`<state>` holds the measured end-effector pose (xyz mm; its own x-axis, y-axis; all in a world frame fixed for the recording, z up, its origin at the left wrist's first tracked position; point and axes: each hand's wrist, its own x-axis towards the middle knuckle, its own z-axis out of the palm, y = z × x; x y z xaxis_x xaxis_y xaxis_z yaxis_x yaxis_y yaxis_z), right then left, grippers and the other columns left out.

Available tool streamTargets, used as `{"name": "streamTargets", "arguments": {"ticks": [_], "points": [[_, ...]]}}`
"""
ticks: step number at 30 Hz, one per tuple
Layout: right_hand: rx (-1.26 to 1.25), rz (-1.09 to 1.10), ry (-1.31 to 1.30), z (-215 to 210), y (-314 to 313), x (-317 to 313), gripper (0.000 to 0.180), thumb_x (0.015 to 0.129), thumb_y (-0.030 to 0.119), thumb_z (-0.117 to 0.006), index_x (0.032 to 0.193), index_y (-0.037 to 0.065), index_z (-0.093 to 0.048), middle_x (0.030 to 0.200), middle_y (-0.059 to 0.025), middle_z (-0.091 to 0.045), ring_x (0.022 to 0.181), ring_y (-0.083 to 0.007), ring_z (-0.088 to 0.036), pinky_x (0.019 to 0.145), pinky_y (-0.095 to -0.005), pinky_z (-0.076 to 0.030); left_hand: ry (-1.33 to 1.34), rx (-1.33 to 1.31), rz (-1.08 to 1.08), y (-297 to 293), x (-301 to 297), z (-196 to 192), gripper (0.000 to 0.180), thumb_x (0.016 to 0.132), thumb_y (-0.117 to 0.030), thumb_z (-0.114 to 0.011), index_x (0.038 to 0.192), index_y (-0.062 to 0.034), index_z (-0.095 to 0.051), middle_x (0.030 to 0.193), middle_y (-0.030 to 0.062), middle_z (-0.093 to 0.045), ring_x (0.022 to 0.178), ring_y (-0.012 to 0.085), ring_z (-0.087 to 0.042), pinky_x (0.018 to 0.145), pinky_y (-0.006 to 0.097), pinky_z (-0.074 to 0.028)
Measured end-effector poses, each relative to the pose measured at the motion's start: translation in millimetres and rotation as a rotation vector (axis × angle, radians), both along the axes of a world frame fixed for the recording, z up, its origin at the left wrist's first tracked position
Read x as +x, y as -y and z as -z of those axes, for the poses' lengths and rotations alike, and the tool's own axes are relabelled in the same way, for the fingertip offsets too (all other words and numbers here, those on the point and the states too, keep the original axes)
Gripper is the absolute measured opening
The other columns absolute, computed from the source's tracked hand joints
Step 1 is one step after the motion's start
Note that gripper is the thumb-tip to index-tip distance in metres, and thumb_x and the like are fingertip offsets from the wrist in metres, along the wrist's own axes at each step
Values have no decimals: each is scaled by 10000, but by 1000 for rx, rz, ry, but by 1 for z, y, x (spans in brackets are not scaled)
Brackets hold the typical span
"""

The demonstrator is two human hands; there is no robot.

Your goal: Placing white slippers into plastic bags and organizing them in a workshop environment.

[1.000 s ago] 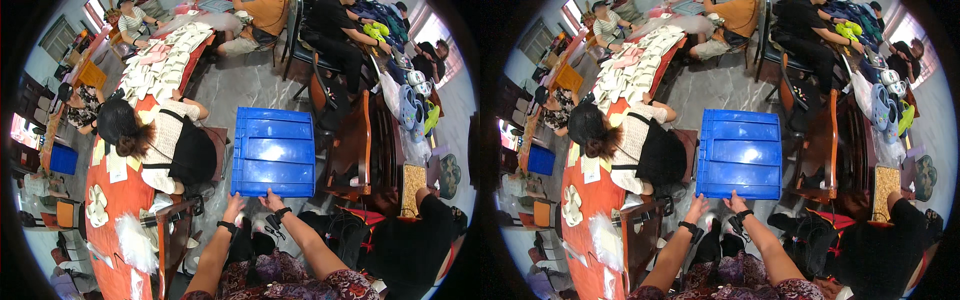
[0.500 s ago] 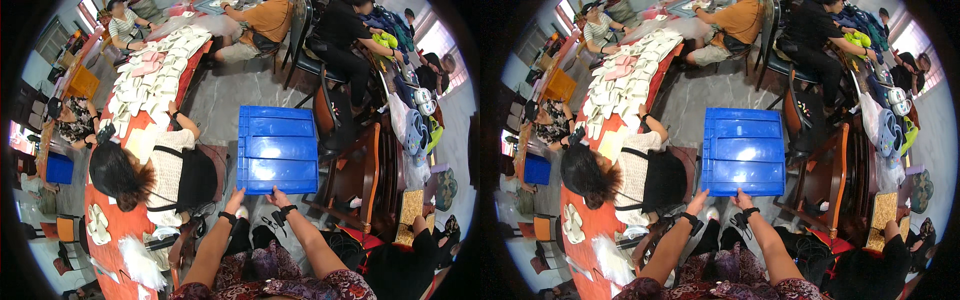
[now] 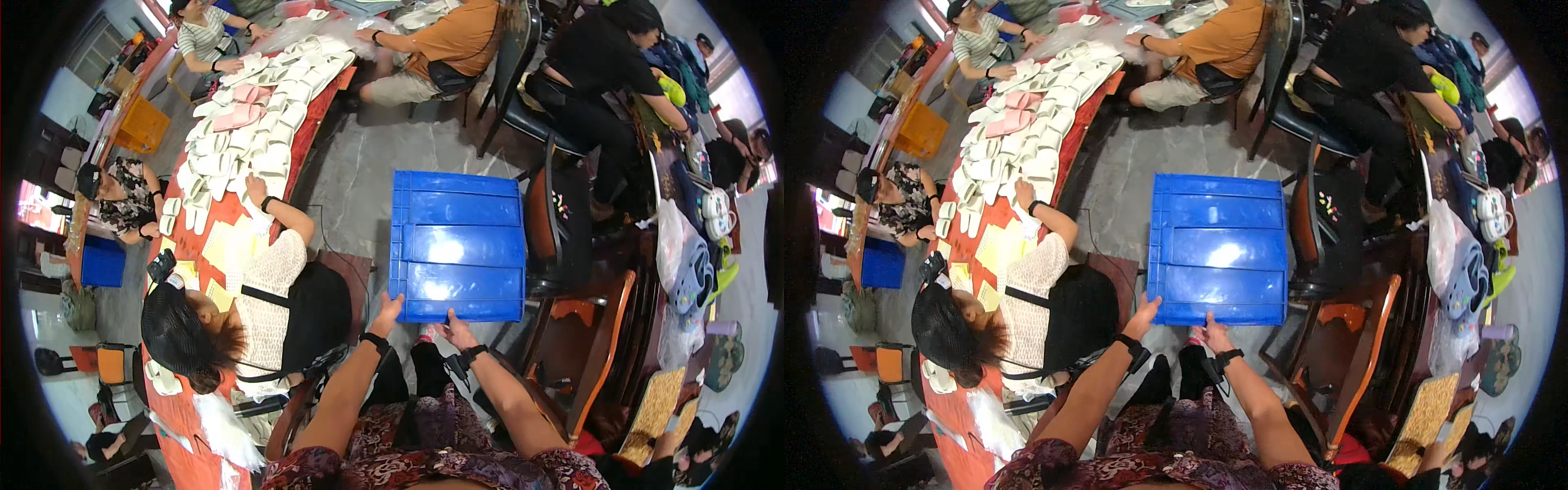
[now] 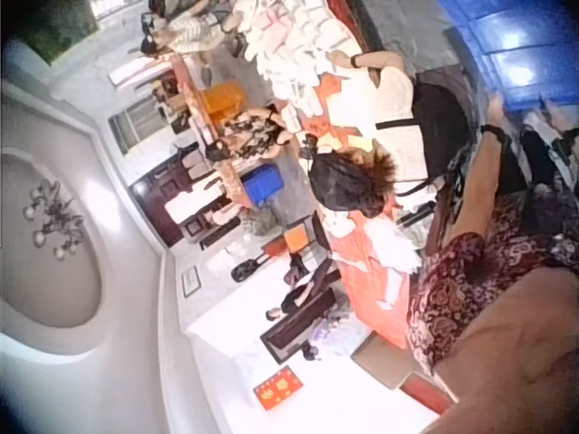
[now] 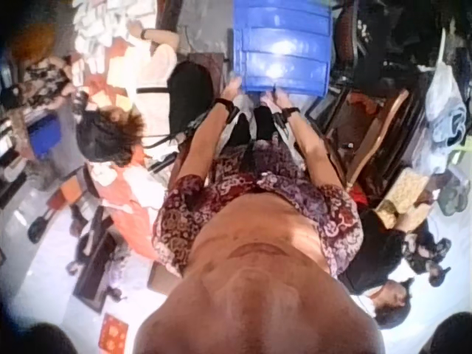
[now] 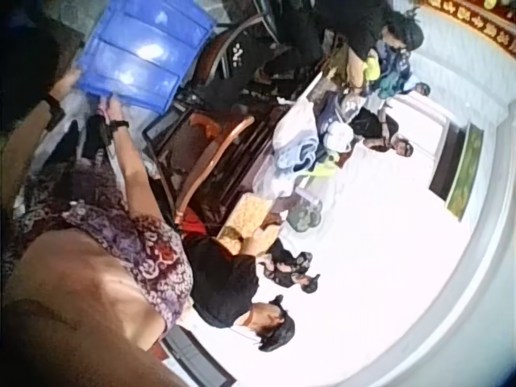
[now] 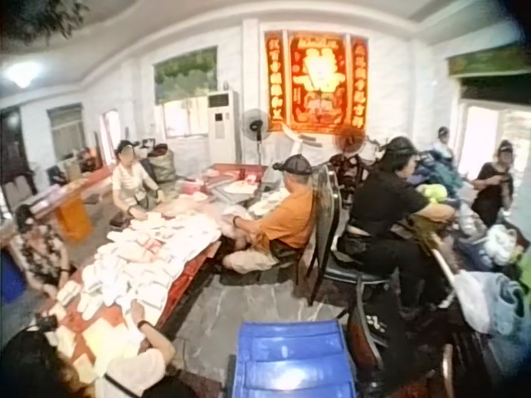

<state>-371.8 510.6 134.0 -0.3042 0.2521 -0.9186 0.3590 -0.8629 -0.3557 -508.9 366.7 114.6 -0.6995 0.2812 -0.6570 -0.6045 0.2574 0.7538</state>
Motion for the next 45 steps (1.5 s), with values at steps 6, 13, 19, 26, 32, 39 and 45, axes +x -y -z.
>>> {"name": "streamTargets", "arguments": {"ticks": [6, 13, 19, 26, 32, 39, 45], "points": [[-52, -790, 181, -61, -51, -7, 363, 859, 414, -460, 951, 70, -530, 822, -83, -553, 662, -183, -529, 496, -263, -424, -12, 52, -47, -42, -15, -3, 369, 815, -123, -536, 1144, 1, -423, 1040, 131, -535, 943, 227, -509, 818, 362, -406], [732, -839, -259, -36, -65, -121, 320, 822, 259, -451, 625, 40, -574, 567, -69, -567, 476, -162, -517, 436, -277, -399, -139, -63, -191, 8, -33, 75, 412, 894, -345, -412, 1081, 13, -494, 998, 102, -557, 863, 202, -539, 749, 331, -443], [1130, -987, 171, 0, -107, -201, 367, 793, 335, -503, 921, -6, -550, 842, -178, -604, 760, -310, -578, 658, -366, -443, 549, 213, -326, -31, -5, -29, 564, 825, -540, -401, 1166, -92, -433, 1090, 100, -523, 1010, 236, -475, 869, 401, -368], [897, -711, 59, 11, -77, -250, 350, 729, 275, -650, 901, -7, -534, 781, -76, -561, 692, -164, -508, 613, -319, -425, 951, 224, -609, -11, -9, -1, 321, 808, -391, -506, 994, -131, -529, 981, 92, -556, 946, 258, -501, 830, 476, -406], [893, -688, 186, -26, -82, -261, 357, 685, 300, -687, 807, 7, -522, 733, -103, -566, 677, -200, -529, 604, -336, -430, 1111, 288, -673, -3, -16, 14, 113, 824, -154, -489, 903, -113, -559, 930, 76, -574, 927, 231, -520, 819, 469, -423], [881, -477, 142, -29, -160, -293, 367, 672, 313, -718, 705, 66, -449, 610, -30, -479, 522, -133, -421, 452, -297, -362, 923, 411, -449, -51, -91, -18, 142, 799, -148, -480, 900, -98, -568, 929, 51, -599, 909, 215, -535, 848, 437, -381], [876, -435, -7, -48, -163, -337, 328, 732, 271, -674, 694, 102, -396, 548, 15, -385, 426, -99, -353, 362, -262, -290, 835, 415, -446, -57, -135, -19, 191, 862, -210, -419, 984, -106, -523, 972, 71, -575, 930, 235, -522, 845, 442, -397]]}}
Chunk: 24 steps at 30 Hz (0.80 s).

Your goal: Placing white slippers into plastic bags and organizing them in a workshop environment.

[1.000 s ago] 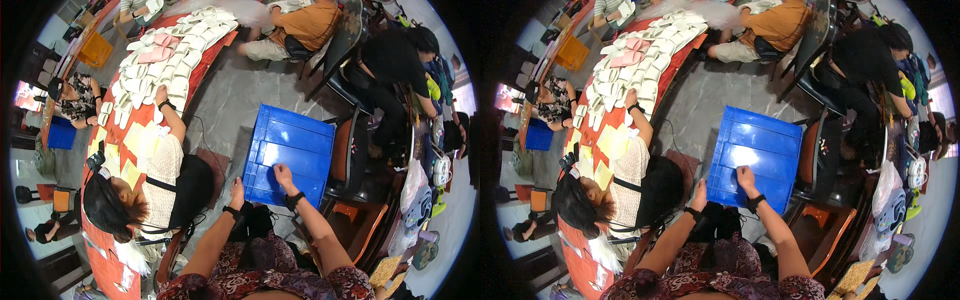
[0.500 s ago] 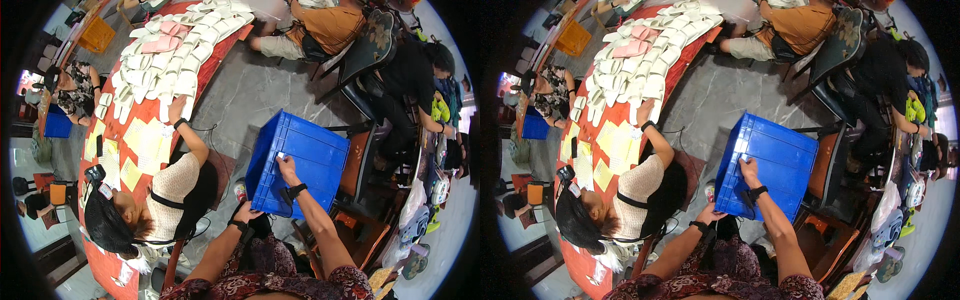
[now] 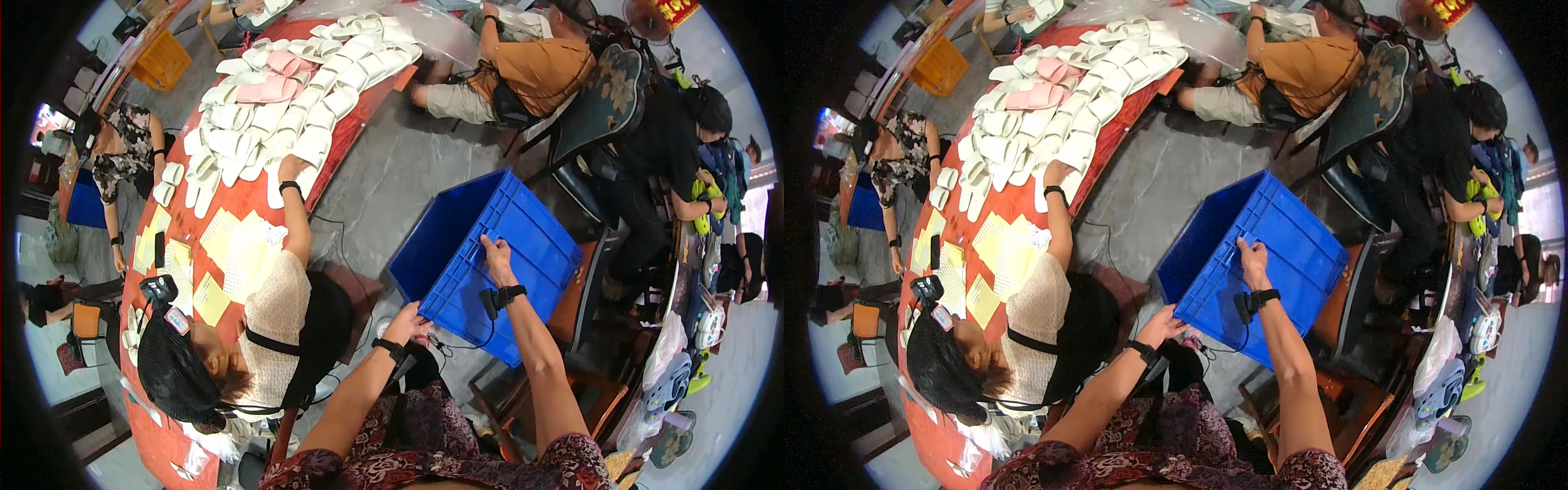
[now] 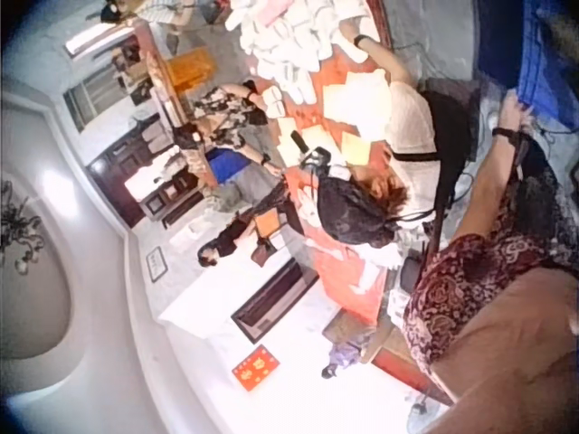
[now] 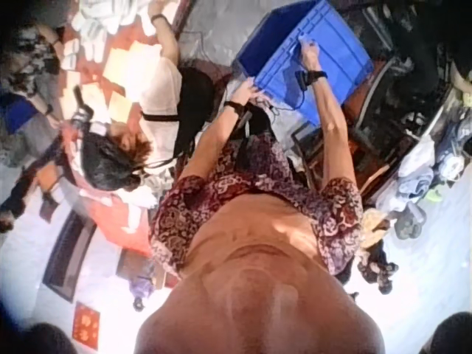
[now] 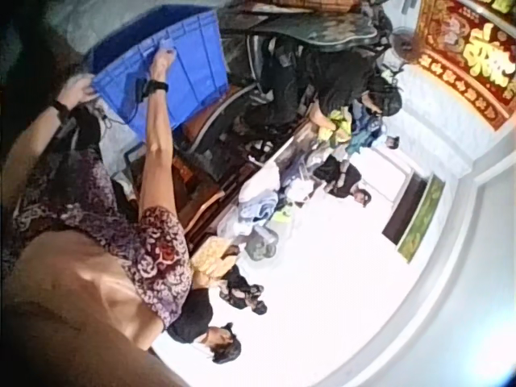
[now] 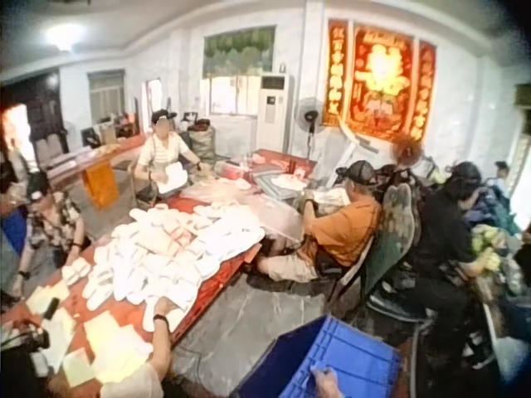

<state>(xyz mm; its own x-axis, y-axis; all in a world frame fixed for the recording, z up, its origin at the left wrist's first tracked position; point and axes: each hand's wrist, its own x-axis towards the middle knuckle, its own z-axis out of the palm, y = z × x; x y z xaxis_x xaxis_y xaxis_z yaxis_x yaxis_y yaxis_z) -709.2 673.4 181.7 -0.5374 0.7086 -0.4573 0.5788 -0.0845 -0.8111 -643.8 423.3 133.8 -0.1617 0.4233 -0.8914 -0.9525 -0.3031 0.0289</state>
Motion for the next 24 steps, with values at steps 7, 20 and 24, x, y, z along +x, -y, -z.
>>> {"name": "streamTargets", "arguments": {"ticks": [7, 20, 24], "points": [[-46, -23, -91, -25, -35, -42, 322, 747, 269, -659, 668, 126, -382, 583, 14, -406, 476, -97, -384, 398, -243, -316, -141, -55, -55, -33, -35, -29, 269, 859, -280, -461, 1072, -115, -445, 1068, 86, -536, 991, 257, -513, 881, 448, -400], [-119, -162, -65, 4, -61, -50, 656, 634, 383, -738, 1023, -78, -481, 994, -140, -548, 881, -201, -516, 800, -316, -414, -394, -382, -135, -84, -30, -22, 645, 759, -144, -547, 1280, -235, -178, 1158, 75, -413, 925, 225, -516, 664, 374, -480], [-173, -105, 17, 24, -60, -40, 763, 625, 386, -744, 1105, -92, -392, 1055, -148, -502, 932, -206, -491, 829, -308, -396, -386, -412, -62, -78, -33, -13, 644, 754, -106, -536, 1271, -249, -181, 1110, 64, -434, 893, 211, -516, 624, 353, -482]]}}
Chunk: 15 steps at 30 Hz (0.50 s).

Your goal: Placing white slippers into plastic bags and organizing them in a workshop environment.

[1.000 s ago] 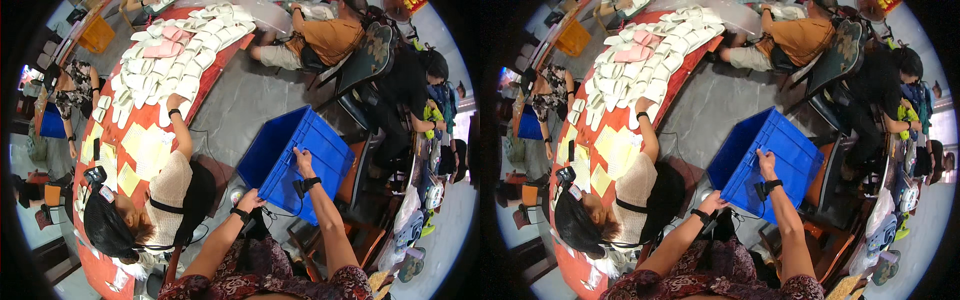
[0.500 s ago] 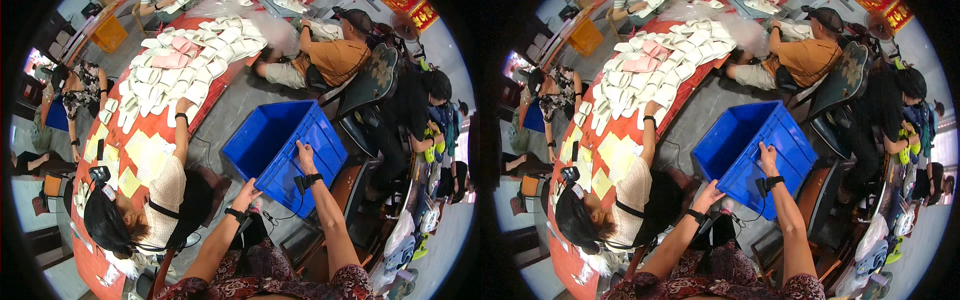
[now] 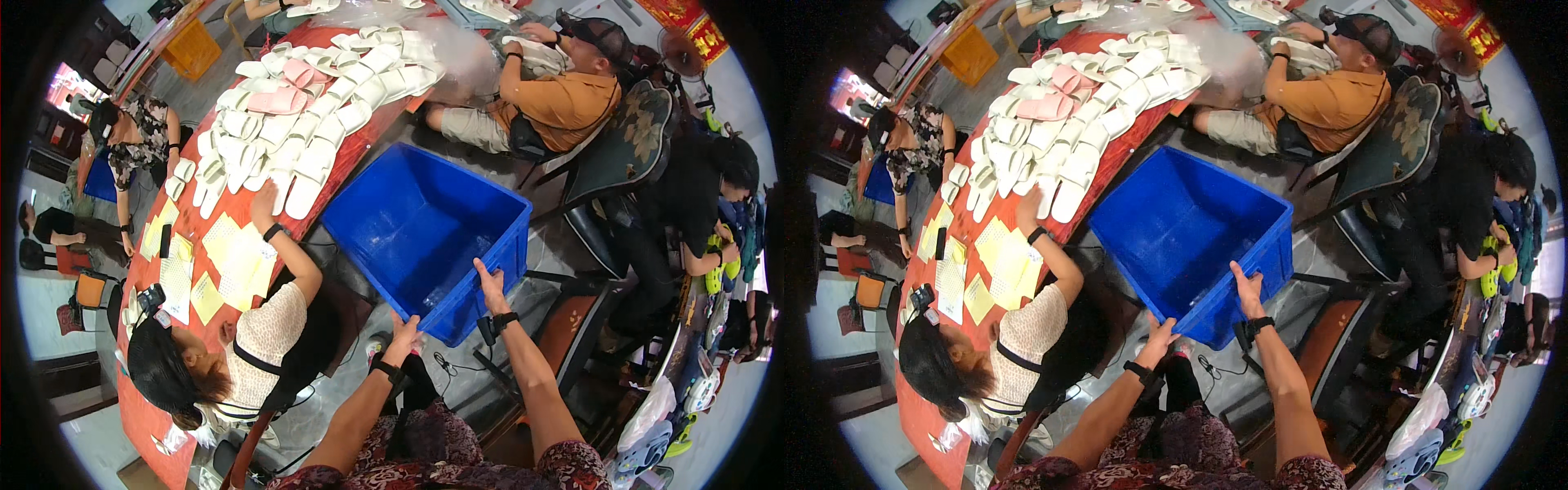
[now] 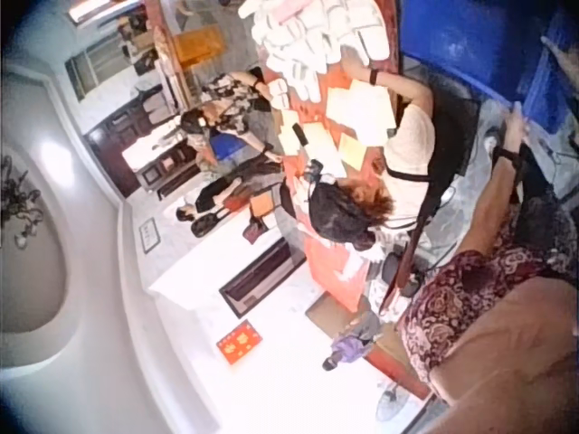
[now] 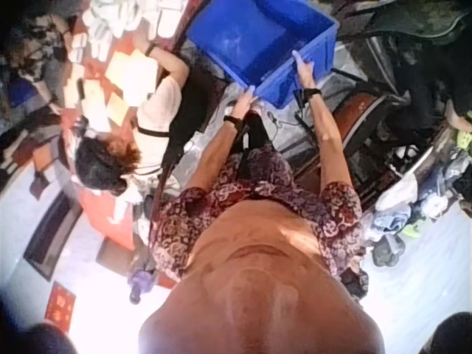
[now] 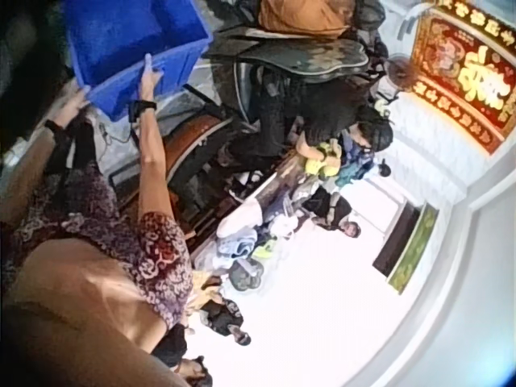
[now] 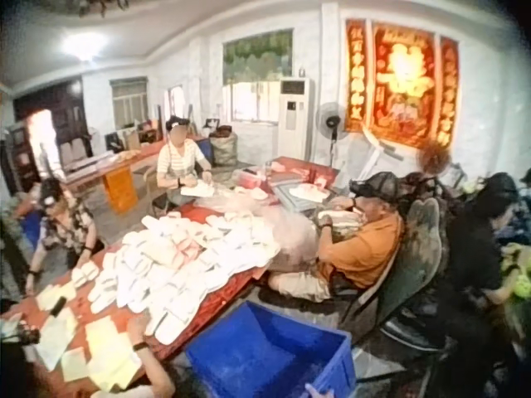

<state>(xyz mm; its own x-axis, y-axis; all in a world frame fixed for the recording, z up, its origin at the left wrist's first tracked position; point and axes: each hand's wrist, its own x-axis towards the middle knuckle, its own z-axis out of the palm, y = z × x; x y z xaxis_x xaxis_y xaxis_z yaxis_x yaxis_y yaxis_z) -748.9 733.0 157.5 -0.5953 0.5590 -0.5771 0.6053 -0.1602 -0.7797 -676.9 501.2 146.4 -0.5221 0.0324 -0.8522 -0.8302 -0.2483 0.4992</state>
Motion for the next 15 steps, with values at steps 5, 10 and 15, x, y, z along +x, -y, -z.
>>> {"name": "streamTargets", "arguments": {"ticks": [5, 10, 15], "points": [[158, -31, -104, 27, 7, 18, 865, 615, 453, -725, 1166, -88, -336, 1082, -197, -475, 981, -259, -463, 856, -339, -369, -47, -3, -26, -23, -1, 25, 642, 724, -56, -532, 1244, -224, -195, 1044, 62, -433, 836, 198, -513, 601, 345, -490], [-192, -1, 163, 60, 73, 67, 971, 597, 311, -730, 1265, -73, -139, 1199, -257, -394, 1113, -321, -402, 928, -368, -338, -225, -78, -64, -30, 26, 75, 656, 722, -20, -523, 1250, -198, -177, 1078, 93, -434, 857, 226, -531, 610, 356, -515], [212, 25, 178, 178, -4, 145, 566, 653, 68, -568, 1147, -50, -319, 1004, -188, -510, 885, -302, -510, 729, -365, -429, 39, 208, 146, -41, 35, 65, 720, 801, -205, -576, 1313, -136, -75, 1198, 83, -361, 1089, 227, -390, 828, 369, -408]]}}
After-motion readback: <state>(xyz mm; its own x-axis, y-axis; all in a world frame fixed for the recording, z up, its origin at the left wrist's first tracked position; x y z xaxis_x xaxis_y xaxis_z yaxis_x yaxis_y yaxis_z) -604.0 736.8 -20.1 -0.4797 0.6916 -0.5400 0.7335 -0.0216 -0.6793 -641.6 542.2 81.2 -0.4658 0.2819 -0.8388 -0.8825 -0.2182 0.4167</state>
